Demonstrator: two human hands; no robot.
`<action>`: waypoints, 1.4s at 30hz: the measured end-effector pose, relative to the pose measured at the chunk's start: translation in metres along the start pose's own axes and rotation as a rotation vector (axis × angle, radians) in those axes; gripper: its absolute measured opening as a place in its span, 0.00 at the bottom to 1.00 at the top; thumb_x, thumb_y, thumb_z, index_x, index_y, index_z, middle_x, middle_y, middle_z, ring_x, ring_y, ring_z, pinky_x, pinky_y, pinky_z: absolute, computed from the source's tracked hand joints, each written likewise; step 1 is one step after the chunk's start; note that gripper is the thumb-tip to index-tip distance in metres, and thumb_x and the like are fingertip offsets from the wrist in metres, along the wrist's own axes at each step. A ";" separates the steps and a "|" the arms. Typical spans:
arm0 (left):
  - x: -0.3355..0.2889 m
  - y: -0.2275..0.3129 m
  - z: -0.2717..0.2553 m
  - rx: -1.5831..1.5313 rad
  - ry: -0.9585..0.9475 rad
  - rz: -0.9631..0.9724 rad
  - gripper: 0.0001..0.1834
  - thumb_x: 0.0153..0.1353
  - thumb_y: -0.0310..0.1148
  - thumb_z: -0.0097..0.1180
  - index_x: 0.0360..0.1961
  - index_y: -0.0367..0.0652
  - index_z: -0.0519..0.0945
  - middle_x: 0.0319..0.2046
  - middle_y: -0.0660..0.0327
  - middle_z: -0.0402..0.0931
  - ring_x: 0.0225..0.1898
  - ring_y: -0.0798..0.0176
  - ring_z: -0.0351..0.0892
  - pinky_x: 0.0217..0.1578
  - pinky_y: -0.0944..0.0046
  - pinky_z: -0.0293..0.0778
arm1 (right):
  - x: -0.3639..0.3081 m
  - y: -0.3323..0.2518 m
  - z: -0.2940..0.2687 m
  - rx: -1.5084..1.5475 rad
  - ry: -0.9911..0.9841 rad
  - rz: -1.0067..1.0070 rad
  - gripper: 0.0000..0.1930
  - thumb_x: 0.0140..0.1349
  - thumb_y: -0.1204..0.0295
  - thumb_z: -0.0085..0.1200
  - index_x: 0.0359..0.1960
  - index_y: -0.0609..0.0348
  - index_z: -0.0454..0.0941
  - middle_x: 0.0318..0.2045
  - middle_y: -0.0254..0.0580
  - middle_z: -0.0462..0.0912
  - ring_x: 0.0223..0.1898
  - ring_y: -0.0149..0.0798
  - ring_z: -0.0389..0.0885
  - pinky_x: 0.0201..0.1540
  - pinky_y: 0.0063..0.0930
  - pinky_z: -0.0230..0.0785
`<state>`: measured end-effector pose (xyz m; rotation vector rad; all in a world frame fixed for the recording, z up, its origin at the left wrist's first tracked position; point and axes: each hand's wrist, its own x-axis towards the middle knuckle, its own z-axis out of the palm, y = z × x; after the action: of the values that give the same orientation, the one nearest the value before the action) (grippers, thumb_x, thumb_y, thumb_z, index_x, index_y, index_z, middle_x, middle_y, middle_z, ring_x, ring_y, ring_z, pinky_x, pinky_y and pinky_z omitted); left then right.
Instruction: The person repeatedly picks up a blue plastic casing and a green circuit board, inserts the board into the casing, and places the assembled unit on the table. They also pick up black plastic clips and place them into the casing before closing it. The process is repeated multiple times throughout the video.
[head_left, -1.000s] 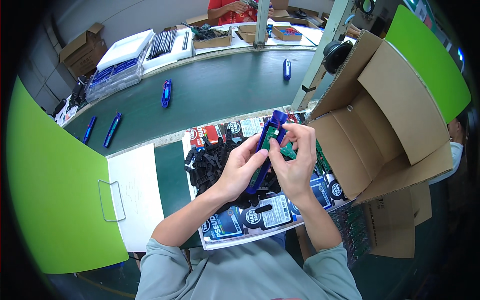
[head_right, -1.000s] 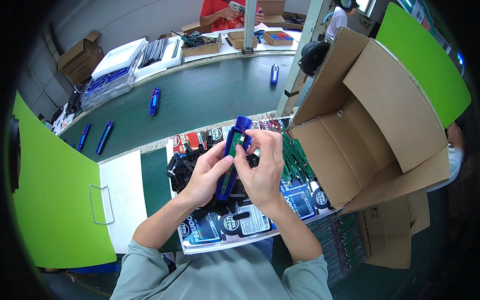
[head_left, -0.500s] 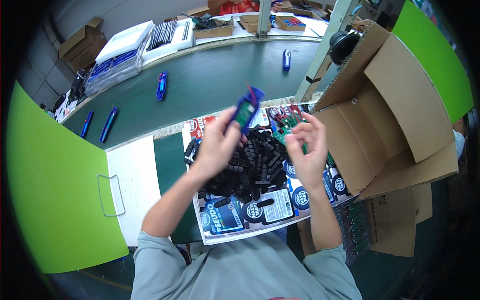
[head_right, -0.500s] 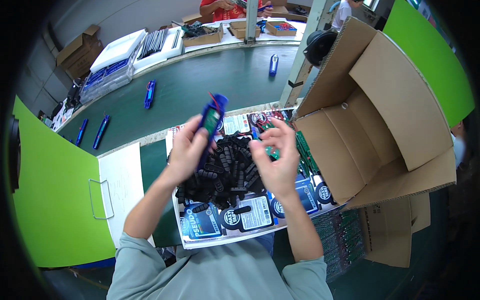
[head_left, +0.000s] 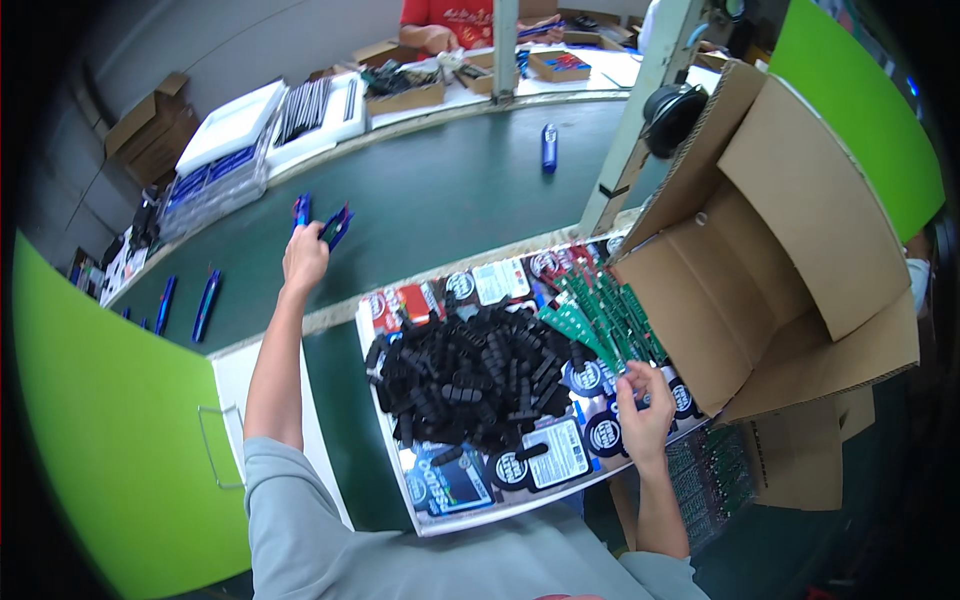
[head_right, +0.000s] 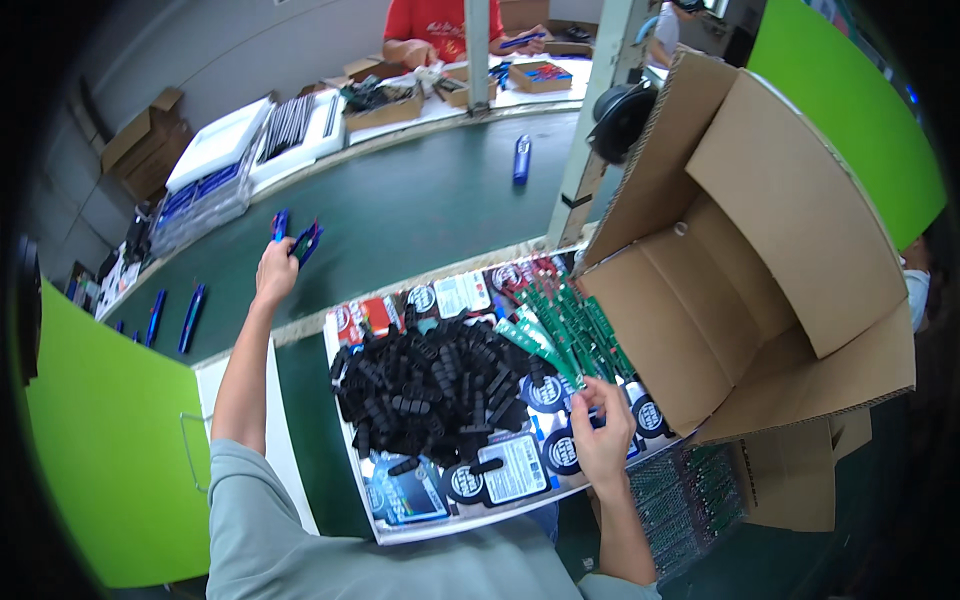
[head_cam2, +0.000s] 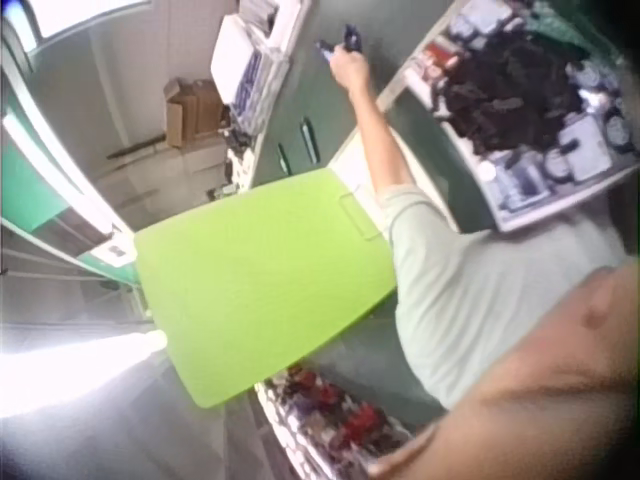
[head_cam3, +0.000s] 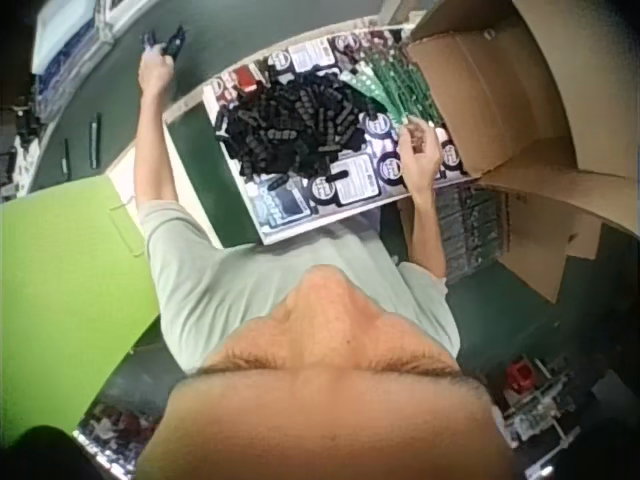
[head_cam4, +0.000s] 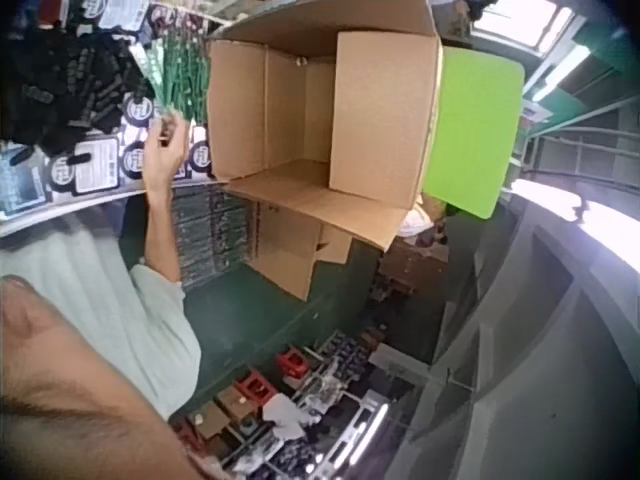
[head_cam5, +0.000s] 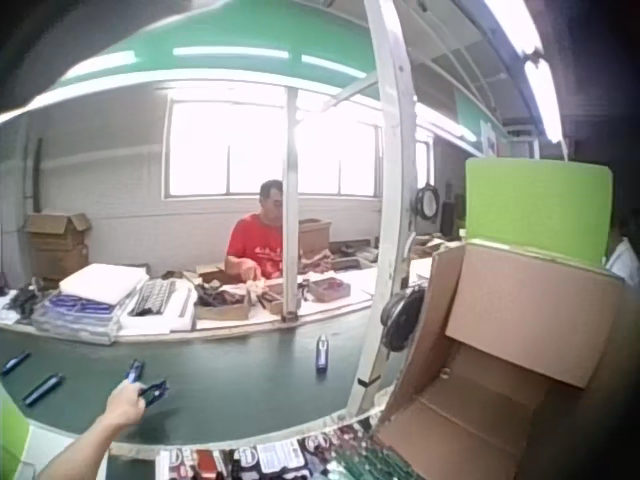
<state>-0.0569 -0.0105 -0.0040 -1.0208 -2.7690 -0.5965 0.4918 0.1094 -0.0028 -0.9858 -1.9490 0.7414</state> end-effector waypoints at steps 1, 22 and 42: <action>0.007 -0.011 0.010 0.012 0.010 -0.007 0.18 0.62 0.27 0.50 0.53 0.45 0.80 0.50 0.47 0.76 0.53 0.40 0.77 0.53 0.44 0.74 | -0.001 0.003 0.000 -0.001 0.002 0.000 0.14 0.59 0.79 0.61 0.47 0.62 0.80 0.33 0.40 0.81 0.32 0.35 0.80 0.35 0.29 0.70; 0.047 0.262 0.096 -0.018 -0.019 0.586 0.21 0.59 0.30 0.57 0.56 0.42 0.80 0.51 0.48 0.76 0.57 0.46 0.74 0.58 0.51 0.73 | 0.081 -0.001 0.037 -0.380 -0.055 -0.273 0.08 0.57 0.73 0.66 0.37 0.58 0.82 0.33 0.41 0.79 0.37 0.46 0.77 0.41 0.40 0.65; 0.108 0.327 0.185 -0.176 -0.042 0.256 0.18 0.59 0.23 0.57 0.51 0.34 0.71 0.45 0.40 0.76 0.49 0.38 0.80 0.47 0.45 0.80 | 0.094 -0.012 0.027 -0.172 -0.234 -0.209 0.08 0.54 0.78 0.61 0.33 0.61 0.73 0.25 0.47 0.78 0.27 0.51 0.80 0.32 0.43 0.72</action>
<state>0.0747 0.3556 -0.0409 -1.4120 -2.5947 -0.7973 0.4296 0.1785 0.0302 -0.8063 -2.3102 0.5995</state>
